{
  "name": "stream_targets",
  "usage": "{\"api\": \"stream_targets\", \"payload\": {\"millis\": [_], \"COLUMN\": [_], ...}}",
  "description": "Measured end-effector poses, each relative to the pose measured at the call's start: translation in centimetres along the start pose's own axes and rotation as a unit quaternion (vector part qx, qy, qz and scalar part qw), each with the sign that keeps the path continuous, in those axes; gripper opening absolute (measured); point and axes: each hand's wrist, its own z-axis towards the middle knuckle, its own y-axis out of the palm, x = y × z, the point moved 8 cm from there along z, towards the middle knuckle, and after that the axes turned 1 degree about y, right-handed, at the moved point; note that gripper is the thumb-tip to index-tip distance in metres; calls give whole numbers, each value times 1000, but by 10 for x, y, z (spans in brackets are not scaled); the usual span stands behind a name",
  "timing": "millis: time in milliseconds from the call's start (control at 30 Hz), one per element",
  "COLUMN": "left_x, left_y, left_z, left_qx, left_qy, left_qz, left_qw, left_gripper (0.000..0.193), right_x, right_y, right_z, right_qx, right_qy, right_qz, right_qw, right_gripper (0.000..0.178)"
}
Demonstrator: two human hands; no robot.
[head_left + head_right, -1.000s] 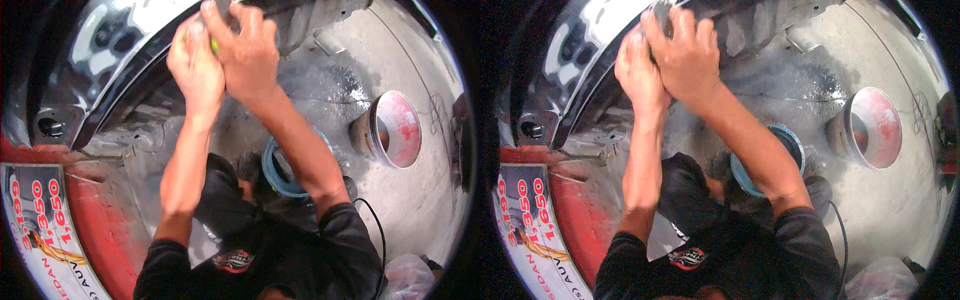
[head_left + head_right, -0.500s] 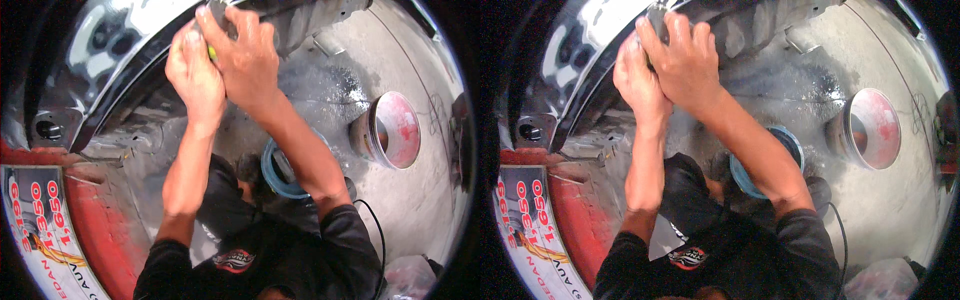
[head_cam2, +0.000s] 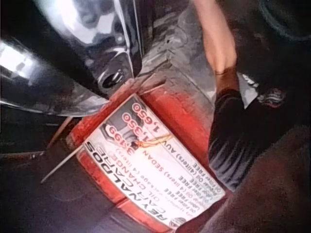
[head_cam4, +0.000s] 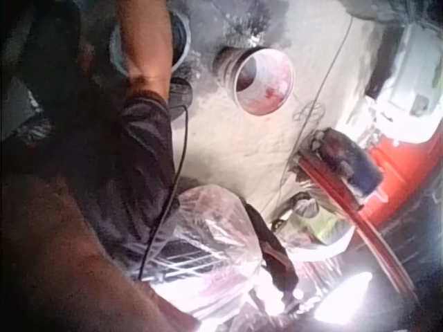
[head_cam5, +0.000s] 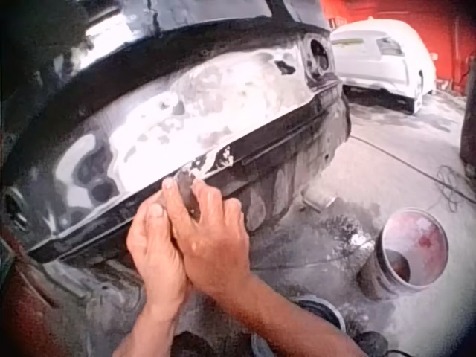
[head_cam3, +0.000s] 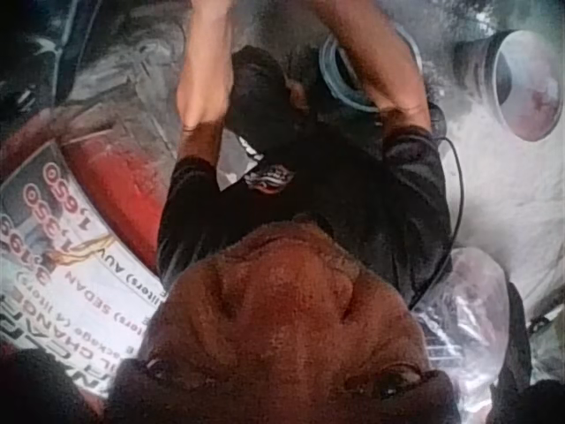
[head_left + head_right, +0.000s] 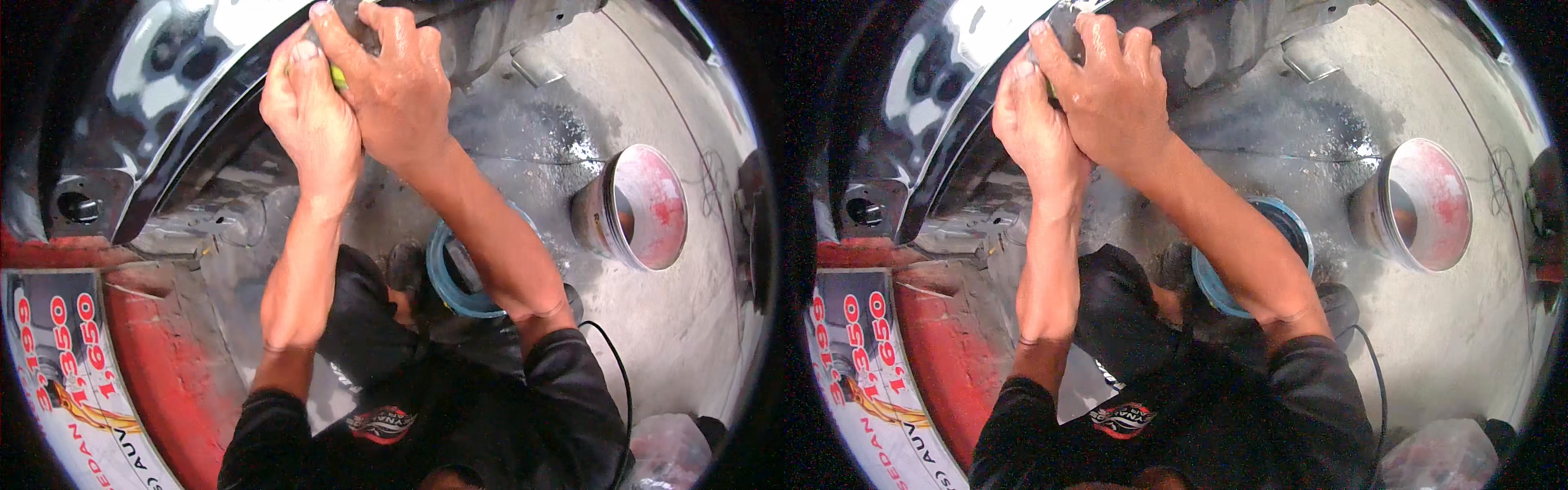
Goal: Wet sanding a black car body panel using a sanding block and water.
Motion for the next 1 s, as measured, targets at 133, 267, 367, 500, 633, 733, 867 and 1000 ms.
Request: {"api": "stream_targets", "payload": {"millis": [133,267,367,500,633,733,867,1000], "left_x": [4,-2,-2,-3,1,-2,0,-1], "left_y": [3,12,25,3,4,1,33,14], "left_z": [-4,11,14,-2,-2,-4,18,-3], "left_qx": [-2,-17,-52,-1,-9,-6,-56,-4], "left_qy": [-18,-34,-38,23,-12,-31,-71,-8], "left_qz": [-6,-16,-31,-21,8,-28,12,5], "left_qw": [1000,999,997,1000,1000,999,996,1000], "left_gripper": [31,29,30,32,32,31,29,27], "right_x": [1,2,15,1,1,0,19,9], "right_y": [-2,-1,-2,3,2,1,-6,-7], "right_z": [-1,6,16,-5,-3,-4,18,-4], "right_qx": [13,7,8,-10,-1,-4,11,-12], "right_qy": [19,18,26,-19,-4,16,48,12], "right_qz": [-4,-27,-38,10,24,-2,-39,10], "right_qw": [1000,999,999,1000,1000,1000,998,1000], "right_gripper": [42,42,41,43,44,45,47,47]}}
